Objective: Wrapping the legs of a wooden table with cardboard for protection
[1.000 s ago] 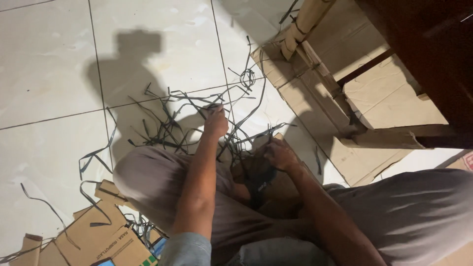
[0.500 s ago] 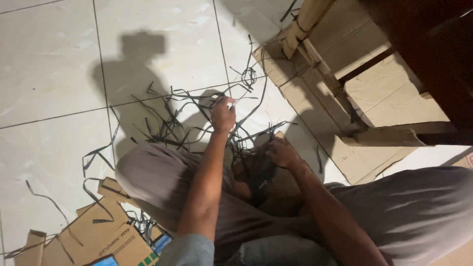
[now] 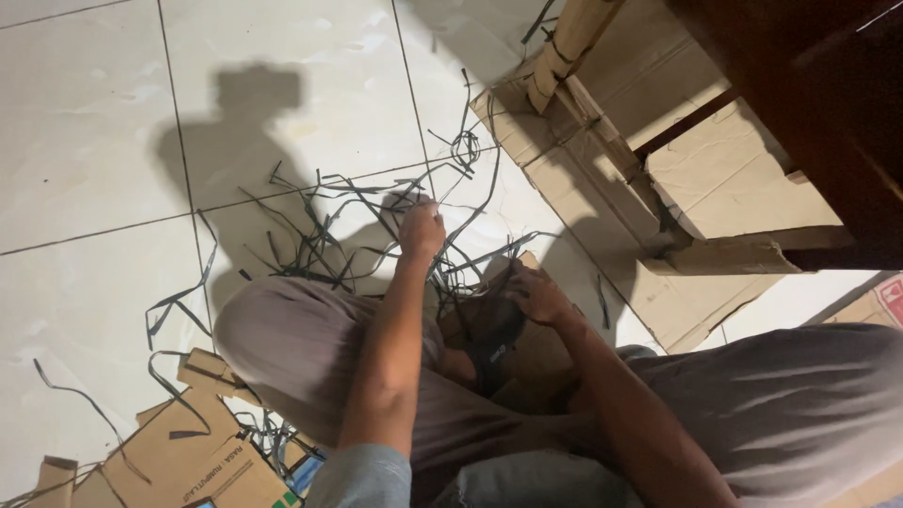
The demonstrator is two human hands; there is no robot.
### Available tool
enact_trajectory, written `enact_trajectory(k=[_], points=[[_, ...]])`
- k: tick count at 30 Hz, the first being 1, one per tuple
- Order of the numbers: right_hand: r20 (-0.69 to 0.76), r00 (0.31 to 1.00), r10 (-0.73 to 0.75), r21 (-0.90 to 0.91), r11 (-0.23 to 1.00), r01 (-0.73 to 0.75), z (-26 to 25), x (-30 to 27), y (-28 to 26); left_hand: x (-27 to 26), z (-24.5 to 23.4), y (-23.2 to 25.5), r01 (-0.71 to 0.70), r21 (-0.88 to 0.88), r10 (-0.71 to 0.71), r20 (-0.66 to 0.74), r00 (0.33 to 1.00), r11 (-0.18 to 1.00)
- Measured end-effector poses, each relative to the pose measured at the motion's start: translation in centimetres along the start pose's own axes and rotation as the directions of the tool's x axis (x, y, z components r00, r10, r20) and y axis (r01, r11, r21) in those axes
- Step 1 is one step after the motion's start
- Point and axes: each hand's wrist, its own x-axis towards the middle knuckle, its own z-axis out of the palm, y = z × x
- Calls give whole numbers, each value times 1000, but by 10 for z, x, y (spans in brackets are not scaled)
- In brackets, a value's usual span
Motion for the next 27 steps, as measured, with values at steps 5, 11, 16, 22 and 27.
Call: enact_trajectory(k=[5, 11, 16, 22, 27], points=[[-38, 998, -46, -46, 998, 44, 10, 3, 4, -9, -29, 20, -38, 121, 35, 25, 999, 992], [108, 976, 190, 45, 980, -196, 25, 15, 22, -11, -33, 9, -45, 189, -4, 247, 969, 981], [143, 964, 223, 119, 963, -240, 22, 15, 19, -7, -7, -2, -85, 158, 35, 293, 955, 984], [185, 950, 252, 71, 961, -269, 7, 11, 2, -37, -29, 23, -55, 187, 6, 256, 967, 981], [180, 950, 256, 10, 965, -262, 1, 7, 0, -39, -21, 15, -72, 189, 29, 221, 975, 979]])
